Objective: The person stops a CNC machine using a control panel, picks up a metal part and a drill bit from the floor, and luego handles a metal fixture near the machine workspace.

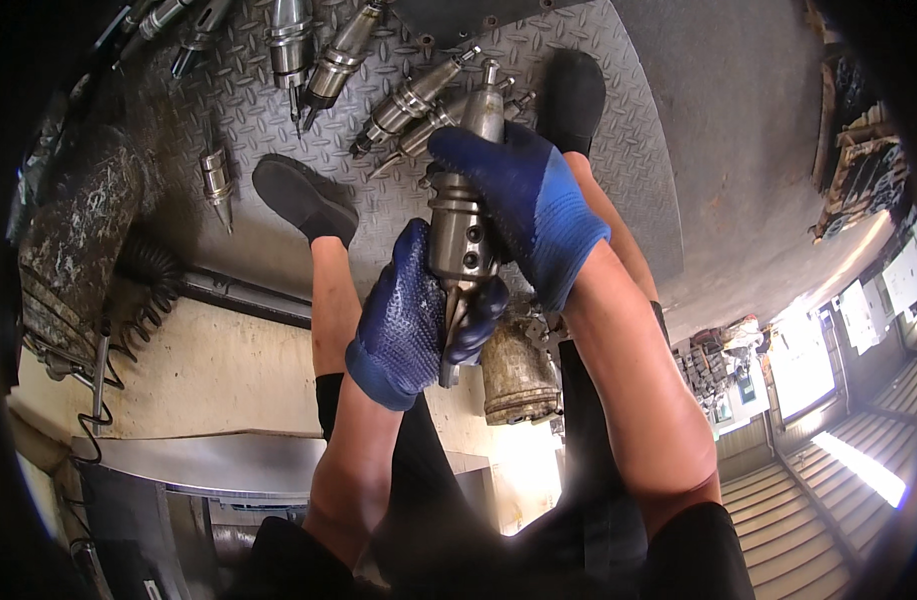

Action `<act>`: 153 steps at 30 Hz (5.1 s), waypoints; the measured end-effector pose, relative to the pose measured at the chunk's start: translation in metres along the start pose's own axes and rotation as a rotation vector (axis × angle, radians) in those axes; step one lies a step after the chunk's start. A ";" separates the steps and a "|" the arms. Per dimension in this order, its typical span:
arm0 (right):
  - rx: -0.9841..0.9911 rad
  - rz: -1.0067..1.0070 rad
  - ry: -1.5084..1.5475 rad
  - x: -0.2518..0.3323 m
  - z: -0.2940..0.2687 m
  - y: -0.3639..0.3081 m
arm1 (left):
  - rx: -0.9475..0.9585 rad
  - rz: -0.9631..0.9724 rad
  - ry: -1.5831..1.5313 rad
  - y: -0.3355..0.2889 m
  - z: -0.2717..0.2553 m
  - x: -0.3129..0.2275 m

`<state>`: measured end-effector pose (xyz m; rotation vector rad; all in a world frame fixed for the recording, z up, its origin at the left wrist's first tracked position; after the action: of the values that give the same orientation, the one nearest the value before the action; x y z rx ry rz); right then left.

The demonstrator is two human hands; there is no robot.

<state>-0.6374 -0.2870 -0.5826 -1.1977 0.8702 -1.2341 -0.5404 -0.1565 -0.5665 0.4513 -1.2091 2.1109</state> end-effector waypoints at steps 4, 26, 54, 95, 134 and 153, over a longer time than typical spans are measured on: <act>0.035 -0.031 0.083 -0.014 -0.011 0.002 | 0.010 -0.064 -0.022 -0.002 0.001 -0.009; 0.149 -0.295 -0.034 -0.028 -0.025 0.009 | 0.150 0.758 1.294 -0.032 0.033 -0.041; 0.078 -0.368 -0.566 -0.024 -0.006 0.011 | 0.170 0.698 0.704 -0.030 0.019 -0.047; 0.171 -0.900 0.455 0.013 0.125 -0.244 | -0.202 0.553 1.613 -0.205 0.085 0.021; 0.967 -1.177 -1.288 -0.125 0.448 -0.589 | -0.531 2.162 0.496 -0.652 -0.069 0.490; -0.233 -2.117 -1.885 0.143 0.757 -0.463 | -0.750 2.142 -0.714 -0.719 -0.122 0.503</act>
<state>0.0111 -0.2473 0.0383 -2.4849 -2.1915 -0.4482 -0.4083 0.3920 0.1168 -1.1205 -3.7290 2.2651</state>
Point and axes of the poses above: each hand's wrist, its own y-axis towards the middle knuckle, its own z-axis out of the palm, x = y × z, the point moved 2 cm from there along y, towards the middle knuckle, and after that the axes turned 8 degrees about x, right-handed, at the moved point
